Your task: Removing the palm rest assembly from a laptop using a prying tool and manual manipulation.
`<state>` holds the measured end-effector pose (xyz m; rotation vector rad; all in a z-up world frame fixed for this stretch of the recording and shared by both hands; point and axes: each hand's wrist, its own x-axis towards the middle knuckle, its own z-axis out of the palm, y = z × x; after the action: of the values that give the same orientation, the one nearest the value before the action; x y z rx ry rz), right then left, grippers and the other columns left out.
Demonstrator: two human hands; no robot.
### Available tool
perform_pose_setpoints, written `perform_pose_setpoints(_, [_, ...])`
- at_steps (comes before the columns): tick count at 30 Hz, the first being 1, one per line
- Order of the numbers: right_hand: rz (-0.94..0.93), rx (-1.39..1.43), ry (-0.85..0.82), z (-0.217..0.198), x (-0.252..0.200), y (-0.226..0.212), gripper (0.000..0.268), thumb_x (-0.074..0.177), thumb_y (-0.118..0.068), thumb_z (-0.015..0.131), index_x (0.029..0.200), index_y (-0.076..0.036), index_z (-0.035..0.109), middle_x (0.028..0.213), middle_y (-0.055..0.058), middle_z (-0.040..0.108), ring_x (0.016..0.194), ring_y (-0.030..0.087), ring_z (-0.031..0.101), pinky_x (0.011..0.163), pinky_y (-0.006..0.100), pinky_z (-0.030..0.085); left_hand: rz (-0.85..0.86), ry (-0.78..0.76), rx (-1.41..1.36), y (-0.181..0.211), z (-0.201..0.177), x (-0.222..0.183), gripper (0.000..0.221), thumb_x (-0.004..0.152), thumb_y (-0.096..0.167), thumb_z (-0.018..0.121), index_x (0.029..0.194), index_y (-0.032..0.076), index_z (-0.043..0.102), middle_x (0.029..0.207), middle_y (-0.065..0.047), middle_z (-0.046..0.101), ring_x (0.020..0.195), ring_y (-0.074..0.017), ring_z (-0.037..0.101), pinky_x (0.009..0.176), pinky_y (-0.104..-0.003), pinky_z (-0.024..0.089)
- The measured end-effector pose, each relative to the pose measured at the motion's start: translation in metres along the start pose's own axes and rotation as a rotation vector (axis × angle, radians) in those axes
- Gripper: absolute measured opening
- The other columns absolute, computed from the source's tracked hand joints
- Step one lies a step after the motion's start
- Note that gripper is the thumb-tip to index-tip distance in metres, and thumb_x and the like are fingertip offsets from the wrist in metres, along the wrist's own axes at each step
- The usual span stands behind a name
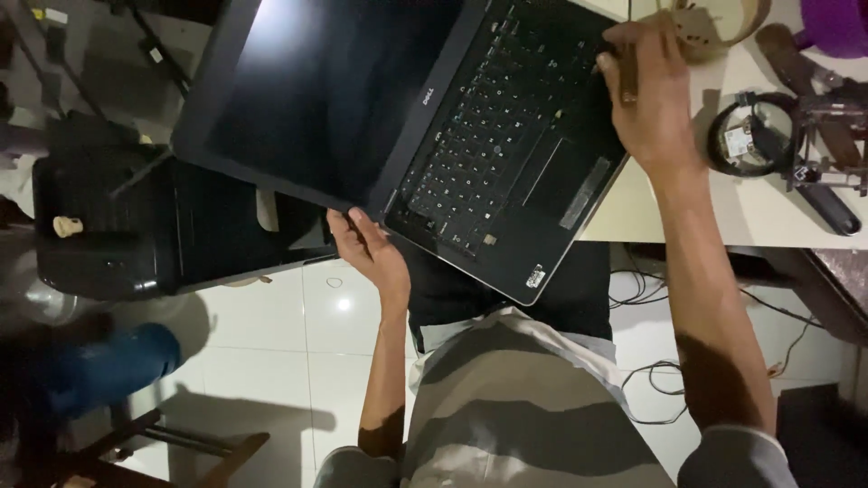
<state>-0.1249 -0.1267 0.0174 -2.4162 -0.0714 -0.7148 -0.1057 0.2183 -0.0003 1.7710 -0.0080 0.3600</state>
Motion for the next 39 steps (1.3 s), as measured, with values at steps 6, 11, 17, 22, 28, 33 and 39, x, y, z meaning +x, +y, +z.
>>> perform_pose_setpoints(6, [0.005, -0.039, -0.014, 0.0, 0.001, -0.013, 0.016, 0.116, 0.009, 0.059, 0.129, 0.009, 0.05, 0.121, 0.025, 0.046, 0.102, 0.038, 0.053, 0.082, 0.046, 0.045, 0.117, -0.054, -0.061, 0.004, 0.005, 0.024, 0.023, 0.111, 0.032, 0.042, 0.094, 0.017, 0.041, 0.081, 0.006, 0.029, 0.07, -0.0018, 0.024, 0.061, -0.019, 0.028])
perform_pose_setpoints(11, [-0.01, -0.099, 0.014, -0.005, 0.002, -0.014, 0.019, 0.113, 0.012, 0.065, 0.127, 0.011, 0.053, 0.118, 0.026, 0.051, 0.1, 0.038, 0.055, 0.079, 0.047, 0.047, 0.122, -0.035, -0.011, 0.003, 0.015, 0.047, 0.024, 0.111, 0.035, 0.042, 0.096, 0.016, 0.045, 0.079, 0.005, 0.035, 0.07, -0.0023, 0.03, 0.065, -0.022, 0.027])
perform_pose_setpoints(17, [0.038, -0.08, 0.0, -0.003, -0.009, -0.017, 0.019, 0.114, 0.007, 0.062, 0.13, 0.009, 0.052, 0.118, 0.025, 0.056, 0.101, 0.036, 0.056, 0.079, 0.045, 0.048, 0.158, -0.058, -0.084, -0.003, 0.023, 0.073, 0.025, 0.111, 0.036, 0.041, 0.099, 0.015, 0.046, 0.082, 0.005, 0.032, 0.072, -0.0061, 0.025, 0.067, -0.026, 0.026])
perform_pose_setpoints(22, [0.124, -0.076, 0.01, 0.001, -0.02, -0.027, 0.019, 0.114, 0.006, 0.061, 0.131, 0.008, 0.053, 0.115, 0.025, 0.056, 0.096, 0.036, 0.057, 0.073, 0.044, 0.047, 0.14, -0.063, -0.058, -0.013, 0.028, 0.091, 0.028, 0.111, 0.039, 0.04, 0.108, 0.014, 0.05, 0.091, 0.002, 0.043, 0.082, -0.0081, 0.039, 0.081, -0.028, 0.036])
perform_pose_setpoints(28, [0.185, -0.103, -0.001, 0.001, -0.033, -0.04, 0.02, 0.111, 0.005, 0.062, 0.129, 0.007, 0.053, 0.122, 0.025, 0.06, 0.107, 0.037, 0.054, 0.087, 0.046, 0.043, 0.085, -0.064, -0.069, -0.039, 0.035, 0.11, 0.046, 0.11, 0.043, 0.046, 0.141, 0.009, 0.051, 0.128, -0.01, 0.06, 0.119, -0.0217, 0.058, 0.109, -0.036, 0.043])
perform_pose_setpoints(33, [0.24, -0.151, 0.059, 0.005, -0.052, -0.047, 0.02, 0.109, 0.001, 0.069, 0.127, 0.003, 0.062, 0.113, 0.018, 0.061, 0.113, 0.045, 0.064, 0.097, 0.056, 0.05, -0.054, -0.04, -0.088, -0.049, 0.051, 0.123, 0.045, 0.118, 0.031, 0.053, 0.156, 0.008, 0.044, 0.159, -0.018, 0.043, 0.15, -0.0315, 0.038, 0.128, -0.051, 0.023])
perform_pose_setpoints(39, [0.316, -0.122, 0.096, 0.004, -0.061, -0.071, 0.024, 0.107, 0.003, 0.068, 0.13, 0.003, 0.061, 0.111, 0.018, 0.059, 0.109, 0.046, 0.064, 0.093, 0.059, 0.052, -0.058, -0.032, -0.097, -0.083, 0.059, 0.142, 0.052, 0.116, 0.035, 0.057, 0.155, 0.003, 0.044, 0.158, -0.024, 0.043, 0.148, -0.0397, 0.039, 0.127, -0.056, 0.022])
